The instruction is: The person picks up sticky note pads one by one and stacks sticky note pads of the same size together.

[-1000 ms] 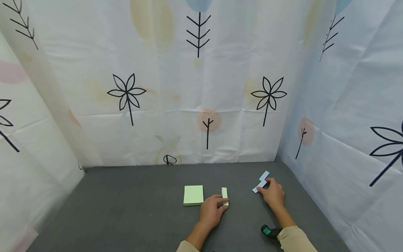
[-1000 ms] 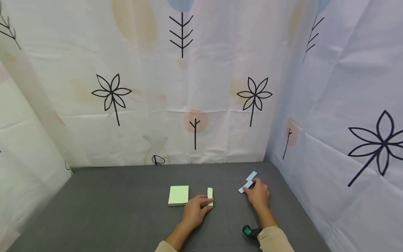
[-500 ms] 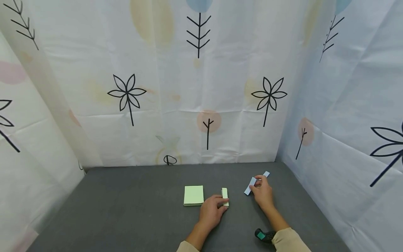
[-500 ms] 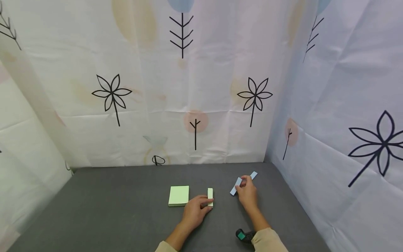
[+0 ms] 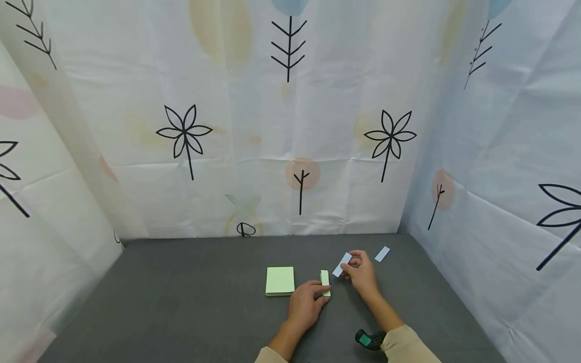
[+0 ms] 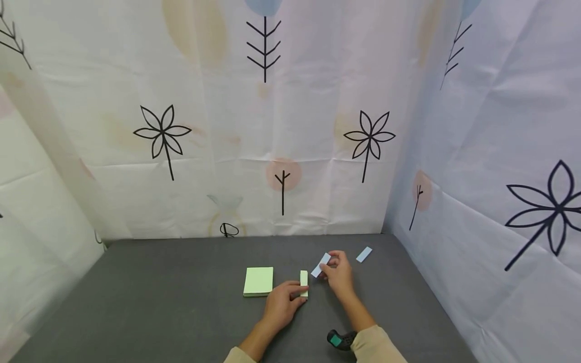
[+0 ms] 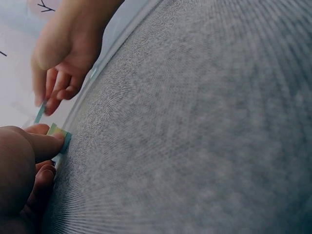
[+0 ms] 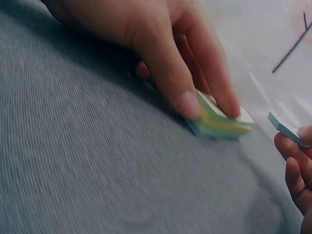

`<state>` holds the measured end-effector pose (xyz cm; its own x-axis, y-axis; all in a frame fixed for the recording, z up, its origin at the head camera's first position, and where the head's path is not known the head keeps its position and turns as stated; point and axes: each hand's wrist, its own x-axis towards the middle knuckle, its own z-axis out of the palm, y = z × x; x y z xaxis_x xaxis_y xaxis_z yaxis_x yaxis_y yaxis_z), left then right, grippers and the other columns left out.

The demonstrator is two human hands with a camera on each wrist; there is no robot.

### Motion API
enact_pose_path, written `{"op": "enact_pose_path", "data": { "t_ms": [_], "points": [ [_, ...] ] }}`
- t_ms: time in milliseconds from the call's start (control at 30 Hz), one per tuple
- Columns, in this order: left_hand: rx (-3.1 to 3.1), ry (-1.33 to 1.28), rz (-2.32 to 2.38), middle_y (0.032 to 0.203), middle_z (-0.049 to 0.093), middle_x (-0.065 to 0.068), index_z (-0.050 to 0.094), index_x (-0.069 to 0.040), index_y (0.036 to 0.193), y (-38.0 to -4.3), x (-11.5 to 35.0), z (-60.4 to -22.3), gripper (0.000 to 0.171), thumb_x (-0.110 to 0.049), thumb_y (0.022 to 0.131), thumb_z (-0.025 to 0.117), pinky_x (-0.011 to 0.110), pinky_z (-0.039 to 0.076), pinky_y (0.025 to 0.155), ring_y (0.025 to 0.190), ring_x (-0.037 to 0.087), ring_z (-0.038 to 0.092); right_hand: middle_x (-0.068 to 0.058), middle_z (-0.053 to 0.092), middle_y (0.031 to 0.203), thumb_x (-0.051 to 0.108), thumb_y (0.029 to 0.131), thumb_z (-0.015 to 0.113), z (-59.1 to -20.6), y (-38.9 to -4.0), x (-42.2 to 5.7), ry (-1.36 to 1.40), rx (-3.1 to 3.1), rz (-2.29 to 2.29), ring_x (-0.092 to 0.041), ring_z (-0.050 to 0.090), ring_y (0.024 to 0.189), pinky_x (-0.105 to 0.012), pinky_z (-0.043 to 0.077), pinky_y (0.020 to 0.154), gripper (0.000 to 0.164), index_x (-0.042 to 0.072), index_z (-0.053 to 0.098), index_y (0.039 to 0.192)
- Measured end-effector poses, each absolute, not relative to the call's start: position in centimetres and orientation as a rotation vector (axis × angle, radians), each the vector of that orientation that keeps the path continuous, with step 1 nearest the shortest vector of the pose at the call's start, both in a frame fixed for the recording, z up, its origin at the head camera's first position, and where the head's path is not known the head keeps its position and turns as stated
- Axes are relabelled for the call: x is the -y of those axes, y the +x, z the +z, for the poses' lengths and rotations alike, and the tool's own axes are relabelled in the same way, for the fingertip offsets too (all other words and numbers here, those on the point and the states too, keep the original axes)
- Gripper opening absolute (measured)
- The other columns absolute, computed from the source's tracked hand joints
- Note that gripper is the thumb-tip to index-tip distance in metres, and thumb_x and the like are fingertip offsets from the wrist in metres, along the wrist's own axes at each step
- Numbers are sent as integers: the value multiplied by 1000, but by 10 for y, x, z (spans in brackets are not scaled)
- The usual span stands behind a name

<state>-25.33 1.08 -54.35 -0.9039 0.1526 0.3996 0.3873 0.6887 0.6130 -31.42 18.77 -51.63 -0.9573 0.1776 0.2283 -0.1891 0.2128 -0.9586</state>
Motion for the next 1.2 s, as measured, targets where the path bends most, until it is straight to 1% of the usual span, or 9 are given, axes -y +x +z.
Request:
{"op": "enact_pose_path", "data": {
  "t_ms": [133, 367, 667, 933, 1200],
  "points": [
    [2588, -429, -1046, 106, 68, -4, 79, -25, 104, -253, -11, -543, 25, -20, 79, 81, 32, 51, 74, 85, 9, 63, -14, 62, 75, -15, 81, 68, -515, -315, -176, 68, 2187, 1849, -13, 59, 51, -27, 50, 47, 39, -10, 47, 114],
    [2538, -484, -1068, 106, 68, -2, 79, -22, 104, -251, -9, -543, 25, -19, 79, 80, 31, 52, 72, 83, 10, 66, -6, 58, 72, -11, 81, 70, -519, -322, -164, 82, 2298, 1759, -13, 58, 57, -25, 47, 50, 36, -6, 54, 112],
    [2546, -508, -1062, 107, 68, -2, 77, -22, 108, -252, -8, -544, 28, -22, 80, 79, 32, 51, 73, 80, 7, 65, -5, 63, 72, -8, 79, 74, -528, -324, -163, 208, 2356, 1577, -15, 56, 62, -26, 46, 55, 33, -1, 60, 107],
    [2562, -468, -1093, 108, 67, -4, 76, -23, 113, -253, -8, -543, 34, -22, 79, 80, 26, 48, 65, 73, 0, 58, -5, 64, 75, -6, 80, 74, -529, -320, -163, 302, 2374, 1539, -17, 58, 66, -28, 47, 58, 26, 1, 63, 102],
    [2544, -472, -1077, 107, 67, -5, 76, -23, 112, -253, -8, -545, 34, -22, 79, 81, 25, 47, 65, 72, 1, 57, -5, 66, 79, -6, 78, 76, -528, -319, -164, 327, 2403, 1526, -20, 61, 71, -27, 49, 64, 24, 1, 66, 99]
  ]
}}
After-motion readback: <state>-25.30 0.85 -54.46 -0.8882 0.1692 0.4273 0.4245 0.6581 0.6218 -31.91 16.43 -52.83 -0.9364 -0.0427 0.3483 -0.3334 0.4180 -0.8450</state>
